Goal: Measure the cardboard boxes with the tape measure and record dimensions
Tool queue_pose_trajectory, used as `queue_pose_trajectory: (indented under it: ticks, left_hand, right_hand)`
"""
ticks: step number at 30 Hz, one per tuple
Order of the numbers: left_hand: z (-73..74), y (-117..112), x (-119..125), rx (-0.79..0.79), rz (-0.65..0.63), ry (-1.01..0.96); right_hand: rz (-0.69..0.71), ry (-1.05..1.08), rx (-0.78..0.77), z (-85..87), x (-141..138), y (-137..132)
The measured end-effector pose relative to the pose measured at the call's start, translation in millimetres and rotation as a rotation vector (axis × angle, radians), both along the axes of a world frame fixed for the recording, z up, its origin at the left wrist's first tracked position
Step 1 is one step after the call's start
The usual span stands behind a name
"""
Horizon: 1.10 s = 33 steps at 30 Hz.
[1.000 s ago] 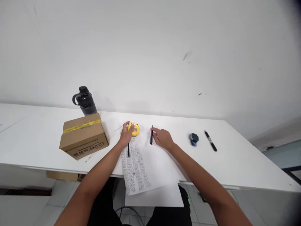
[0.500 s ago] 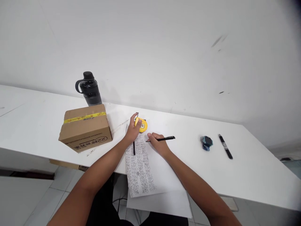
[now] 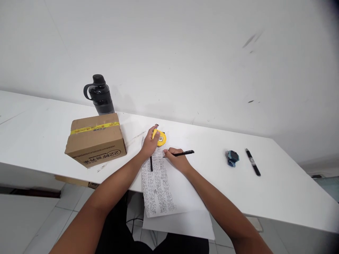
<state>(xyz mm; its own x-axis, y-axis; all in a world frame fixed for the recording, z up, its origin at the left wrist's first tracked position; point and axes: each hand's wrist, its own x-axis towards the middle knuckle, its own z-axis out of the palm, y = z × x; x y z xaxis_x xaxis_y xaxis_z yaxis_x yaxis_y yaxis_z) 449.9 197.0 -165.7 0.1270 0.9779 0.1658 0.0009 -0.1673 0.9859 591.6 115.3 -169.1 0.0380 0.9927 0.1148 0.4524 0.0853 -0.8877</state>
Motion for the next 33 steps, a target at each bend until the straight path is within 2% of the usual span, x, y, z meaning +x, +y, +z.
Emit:
queue_pose_trajectory:
  ticks: [7, 12, 18, 33]
  left_hand:
    - [-0.2, 0.0, 0.2, 0.007, 0.000, 0.014]
    - [-0.8, 1.4, 1.7, 0.017, 0.004, -0.007]
    - [0.1, 0.1, 1.0, 0.020, -0.007, -0.009]
    - [-0.4, 0.9, 1.6, 0.042, -0.029, 0.002]
  right_hand:
    - [0.007, 0.008, 0.007, 0.6, 0.2, -1.9]
    - [-0.068, 0.036, 0.031, -1.0, 1.3, -0.9]
    - [-0.012, 0.009, 0.006, -0.5, 1.5, -0.5]
    - [-0.096, 0.017, 0.034, 0.4, 1.7, -2.4]
